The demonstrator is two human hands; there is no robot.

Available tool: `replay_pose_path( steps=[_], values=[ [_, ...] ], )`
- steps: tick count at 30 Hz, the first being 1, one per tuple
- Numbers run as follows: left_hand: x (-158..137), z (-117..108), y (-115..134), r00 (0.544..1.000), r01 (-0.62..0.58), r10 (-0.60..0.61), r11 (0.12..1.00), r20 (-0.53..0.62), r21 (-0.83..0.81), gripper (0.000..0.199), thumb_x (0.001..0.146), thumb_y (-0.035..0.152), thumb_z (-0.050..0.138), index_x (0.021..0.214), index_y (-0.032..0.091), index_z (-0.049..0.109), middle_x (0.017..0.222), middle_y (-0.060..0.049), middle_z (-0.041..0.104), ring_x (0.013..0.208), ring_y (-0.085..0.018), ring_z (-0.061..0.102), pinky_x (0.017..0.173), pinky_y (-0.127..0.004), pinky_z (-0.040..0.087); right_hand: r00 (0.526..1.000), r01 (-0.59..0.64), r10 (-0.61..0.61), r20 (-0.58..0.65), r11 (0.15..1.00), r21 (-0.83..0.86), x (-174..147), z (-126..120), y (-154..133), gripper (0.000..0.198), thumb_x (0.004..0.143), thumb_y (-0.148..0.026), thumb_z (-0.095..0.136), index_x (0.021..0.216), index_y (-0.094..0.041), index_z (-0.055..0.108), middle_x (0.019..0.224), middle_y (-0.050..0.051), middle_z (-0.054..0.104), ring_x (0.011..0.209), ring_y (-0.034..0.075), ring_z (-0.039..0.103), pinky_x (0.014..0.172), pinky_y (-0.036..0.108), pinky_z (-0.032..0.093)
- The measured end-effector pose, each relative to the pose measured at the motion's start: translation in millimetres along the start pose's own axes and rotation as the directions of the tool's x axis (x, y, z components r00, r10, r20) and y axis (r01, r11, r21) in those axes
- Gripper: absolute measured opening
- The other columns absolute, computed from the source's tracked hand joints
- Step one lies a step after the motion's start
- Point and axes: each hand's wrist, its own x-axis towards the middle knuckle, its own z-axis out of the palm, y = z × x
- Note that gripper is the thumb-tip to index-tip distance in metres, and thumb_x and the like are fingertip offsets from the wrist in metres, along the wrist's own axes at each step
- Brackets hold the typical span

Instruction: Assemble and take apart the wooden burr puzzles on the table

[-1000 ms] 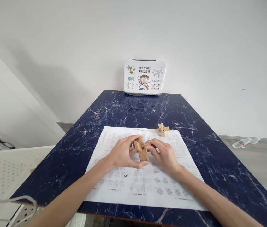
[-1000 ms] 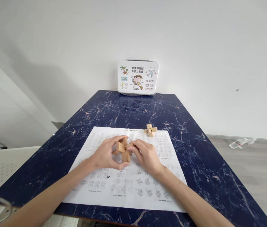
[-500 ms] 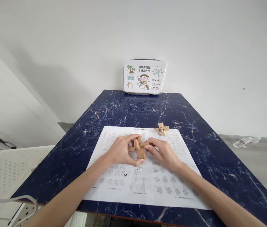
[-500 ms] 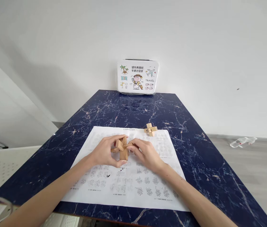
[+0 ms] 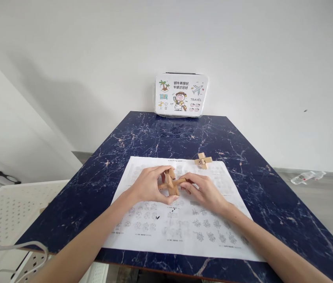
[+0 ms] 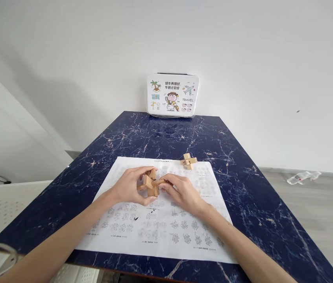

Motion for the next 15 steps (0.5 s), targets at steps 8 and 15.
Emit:
replay_pose_path(
  steps=[8, 15],
  values=[
    [-1.4, 2.2, -6.3, 0.992, -0.116, 0.119, 0.991, -0.047, 0.07, 0.078, 0.064, 0.045, 0.079, 0.135, 0.023, 0.055, 0.103, -0.003, 0.074, 0.074, -0.019, 0.067, 0.07, -0.035, 0.059, 1.0, 0.005, -0.006, 0.029, 0.999, 0.037, 0.6, -1.6, 2.7, 0.023, 0.107, -0.037, 0.05, 0.112, -0.025, 0.068, 0.099, 0.005, 0.075, 0.084, 0.02, 0.066, 0.078, 0.037, 0.052],
    [-1.7, 3.6, -5.5, 0.916, -0.262, 0.33, 0.922, -0.227, 0.285, 0.086, 0.074, 0.05, 0.077, 0.149, 0.022, 0.045, 0.12, -0.01, 0.074, 0.097, -0.028, 0.075, 0.085, -0.043, 0.063, 1.0, -0.014, 0.019, -0.024, 0.979, 0.203, 1.0, 5.2, 5.1, 0.045, 0.097, -0.051, 0.066, 0.132, -0.026, 0.053, 0.128, 0.013, 0.064, 0.109, 0.028, 0.066, 0.088, 0.045, 0.058]
  ],
)
